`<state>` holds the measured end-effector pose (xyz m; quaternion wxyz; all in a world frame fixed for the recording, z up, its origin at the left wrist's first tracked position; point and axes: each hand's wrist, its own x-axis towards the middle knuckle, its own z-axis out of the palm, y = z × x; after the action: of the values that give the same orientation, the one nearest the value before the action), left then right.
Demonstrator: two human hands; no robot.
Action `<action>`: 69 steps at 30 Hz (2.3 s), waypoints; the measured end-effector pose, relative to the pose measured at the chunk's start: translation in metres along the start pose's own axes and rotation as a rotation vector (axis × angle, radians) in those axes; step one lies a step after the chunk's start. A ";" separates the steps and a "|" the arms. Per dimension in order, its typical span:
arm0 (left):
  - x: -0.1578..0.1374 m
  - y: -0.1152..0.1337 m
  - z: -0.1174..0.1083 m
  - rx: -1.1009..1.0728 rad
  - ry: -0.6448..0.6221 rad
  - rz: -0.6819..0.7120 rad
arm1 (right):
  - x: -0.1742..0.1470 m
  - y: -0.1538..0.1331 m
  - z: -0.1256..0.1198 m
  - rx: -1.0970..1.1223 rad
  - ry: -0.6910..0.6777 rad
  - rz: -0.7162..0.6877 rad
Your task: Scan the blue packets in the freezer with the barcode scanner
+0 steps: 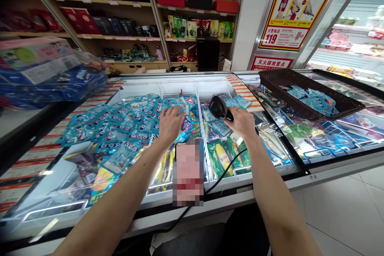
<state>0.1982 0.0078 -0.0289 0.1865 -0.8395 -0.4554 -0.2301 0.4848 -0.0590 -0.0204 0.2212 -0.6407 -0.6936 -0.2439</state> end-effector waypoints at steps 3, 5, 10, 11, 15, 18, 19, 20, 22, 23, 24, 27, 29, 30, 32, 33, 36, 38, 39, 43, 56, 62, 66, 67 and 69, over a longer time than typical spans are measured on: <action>0.002 0.000 0.000 -0.027 0.005 0.085 | 0.001 0.000 -0.003 0.003 -0.021 0.019; 0.004 0.000 0.001 -0.069 -0.032 0.157 | 0.002 0.000 -0.004 0.008 -0.048 0.024; 0.006 -0.001 0.004 -0.109 -0.064 0.204 | 0.004 0.001 -0.007 0.019 -0.076 0.042; 0.006 -0.001 0.004 -0.108 -0.054 0.200 | 0.004 0.001 -0.008 0.024 -0.070 0.042; 0.007 0.002 0.000 -0.130 -0.027 0.210 | 0.004 0.004 -0.009 0.040 -0.046 0.045; 0.009 0.006 -0.003 -0.166 -0.047 0.257 | 0.004 0.004 -0.009 0.046 -0.058 0.068; 0.010 0.008 -0.003 -0.178 -0.062 0.285 | 0.004 0.004 -0.010 0.043 -0.066 0.078; 0.013 0.010 -0.003 -0.189 -0.080 0.315 | 0.004 0.003 -0.010 0.040 -0.074 0.084; 0.018 0.016 -0.002 -0.207 -0.119 0.380 | 0.005 0.002 -0.011 0.032 -0.082 0.086; 0.022 0.018 0.000 -0.217 -0.134 0.406 | 0.005 0.002 -0.012 0.029 -0.084 0.082; 0.026 0.021 0.002 -0.228 -0.146 0.425 | 0.006 0.001 -0.013 0.026 -0.086 0.077; 0.035 0.027 0.010 -0.280 -0.177 0.456 | 0.007 0.001 -0.013 0.018 -0.101 0.077; 0.038 0.028 0.015 -0.318 -0.193 0.453 | 0.008 0.001 -0.012 0.016 -0.112 0.080; 0.037 0.028 0.017 -0.332 -0.190 0.433 | 0.008 0.001 -0.012 0.016 -0.114 0.080; 0.035 0.027 0.019 -0.334 -0.160 0.360 | 0.009 0.001 -0.010 0.017 -0.111 0.080; 0.034 0.027 0.019 -0.321 -0.139 0.318 | 0.009 0.001 -0.009 0.018 -0.109 0.080; 0.030 0.025 0.016 -0.271 -0.108 0.250 | 0.009 0.000 -0.008 0.028 -0.104 0.073; 0.030 0.025 0.014 -0.272 -0.101 0.232 | 0.009 -0.002 -0.009 0.037 -0.109 0.062; 0.030 0.024 0.014 -0.282 -0.092 0.223 | 0.009 -0.002 -0.009 0.040 -0.114 0.057; 0.031 0.023 0.021 -0.301 -0.004 0.124 | 0.009 -0.003 -0.009 0.045 -0.131 0.046; 0.034 0.013 0.037 -0.261 0.006 -0.055 | 0.010 -0.008 -0.007 0.026 -0.160 -0.001; 0.035 0.008 0.038 -0.332 0.087 -0.187 | 0.011 -0.012 -0.004 0.013 -0.165 -0.038; 0.035 0.008 0.039 -0.376 0.073 -0.179 | 0.010 -0.013 -0.004 0.022 -0.177 -0.072; 0.034 0.008 0.039 -0.385 0.065 -0.181 | 0.009 -0.013 -0.004 0.026 -0.183 -0.081; 0.034 0.008 0.040 -0.404 0.064 -0.194 | 0.008 -0.014 -0.005 0.028 -0.191 -0.098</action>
<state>0.2297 0.0472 -0.0436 0.0057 -0.8043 -0.4727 -0.3599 0.4703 -0.0563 -0.0122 0.1510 -0.6232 -0.7453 -0.1824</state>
